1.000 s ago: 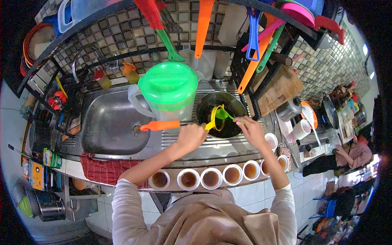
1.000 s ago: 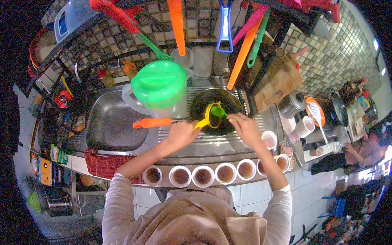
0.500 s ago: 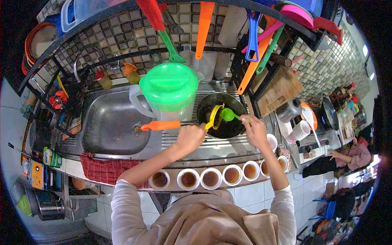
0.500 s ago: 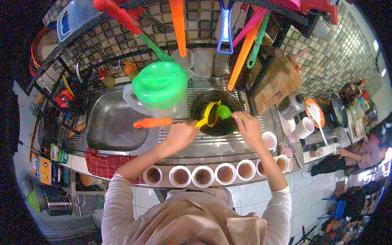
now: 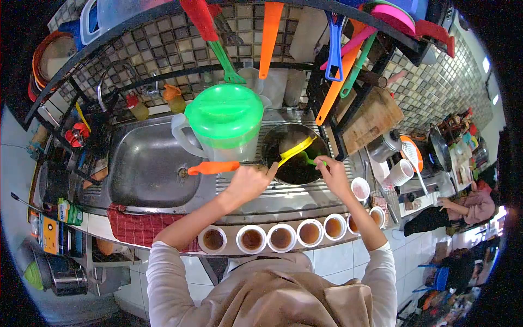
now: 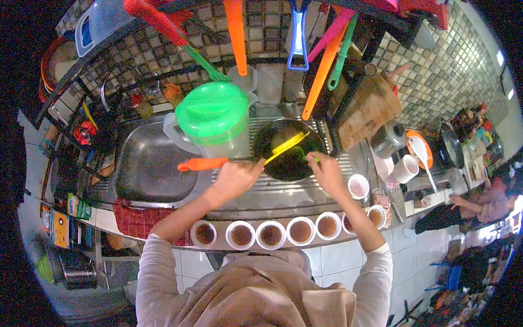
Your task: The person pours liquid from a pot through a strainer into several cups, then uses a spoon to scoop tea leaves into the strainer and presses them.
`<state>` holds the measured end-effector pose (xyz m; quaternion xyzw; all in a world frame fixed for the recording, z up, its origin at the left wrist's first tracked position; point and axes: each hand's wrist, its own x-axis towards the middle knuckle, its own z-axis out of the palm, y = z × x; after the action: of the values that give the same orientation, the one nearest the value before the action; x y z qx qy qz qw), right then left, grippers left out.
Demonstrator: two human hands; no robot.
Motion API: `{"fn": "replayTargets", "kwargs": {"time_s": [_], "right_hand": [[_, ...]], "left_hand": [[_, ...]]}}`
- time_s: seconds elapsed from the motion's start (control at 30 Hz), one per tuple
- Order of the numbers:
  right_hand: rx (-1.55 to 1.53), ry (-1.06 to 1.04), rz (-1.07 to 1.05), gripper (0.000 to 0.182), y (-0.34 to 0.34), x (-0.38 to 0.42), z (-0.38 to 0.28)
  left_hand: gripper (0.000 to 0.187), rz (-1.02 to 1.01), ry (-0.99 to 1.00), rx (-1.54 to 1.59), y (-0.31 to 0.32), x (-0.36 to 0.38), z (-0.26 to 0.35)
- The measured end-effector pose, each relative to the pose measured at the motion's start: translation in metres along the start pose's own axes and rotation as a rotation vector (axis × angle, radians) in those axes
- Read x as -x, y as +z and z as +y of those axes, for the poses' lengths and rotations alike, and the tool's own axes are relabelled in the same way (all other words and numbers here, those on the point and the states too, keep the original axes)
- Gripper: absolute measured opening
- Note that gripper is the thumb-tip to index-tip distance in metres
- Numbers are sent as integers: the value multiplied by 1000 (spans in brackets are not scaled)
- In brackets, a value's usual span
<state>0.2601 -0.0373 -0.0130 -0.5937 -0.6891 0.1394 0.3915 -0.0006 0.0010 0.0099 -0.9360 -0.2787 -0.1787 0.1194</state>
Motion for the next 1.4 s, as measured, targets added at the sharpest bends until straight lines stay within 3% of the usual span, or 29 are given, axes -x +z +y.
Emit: {"fn": "replayTargets", "kwargs": {"time_s": [0.17,0.23,0.37,0.43,0.6,0.67,0.87,0.9,0.97,1.2,1.27,1.4], "right_hand": [[-244,215,-130,24,1,-1,0],[-476,393,-207,28,-3,-2,0],[-478,377,-214,30,-12,-4,-7],[-138,144,-208,25,-22,-6,-17],[40,119,-216,26,-33,-4,-32],[60,147,-182,26,-37,-3,-36],[96,5,-102,20,-40,-2,-31],[94,39,-107,20,-42,-2,-33],[90,76,-111,21,-43,-2,-35],[66,42,-113,21,-42,-2,-33],[26,43,-117,21,-42,-2,-32],[53,74,-143,24,-43,-2,-35]], "left_hand": [[33,70,86,17,2,1,-2],[31,44,68,-5,0,3,-1],[30,-44,71,-65,1,7,0],[30,-31,84,-38,14,11,-1],[27,-59,32,52,6,7,1],[18,106,-87,359,4,3,-4],[22,225,-328,741,8,5,-5],[22,224,-328,741,8,6,-5],[25,182,-479,1054,5,9,-5],[28,80,-738,1430,-9,20,-4],[31,17,-870,1722,-10,24,-4],[34,6,-892,1832,1,30,-8]]}}
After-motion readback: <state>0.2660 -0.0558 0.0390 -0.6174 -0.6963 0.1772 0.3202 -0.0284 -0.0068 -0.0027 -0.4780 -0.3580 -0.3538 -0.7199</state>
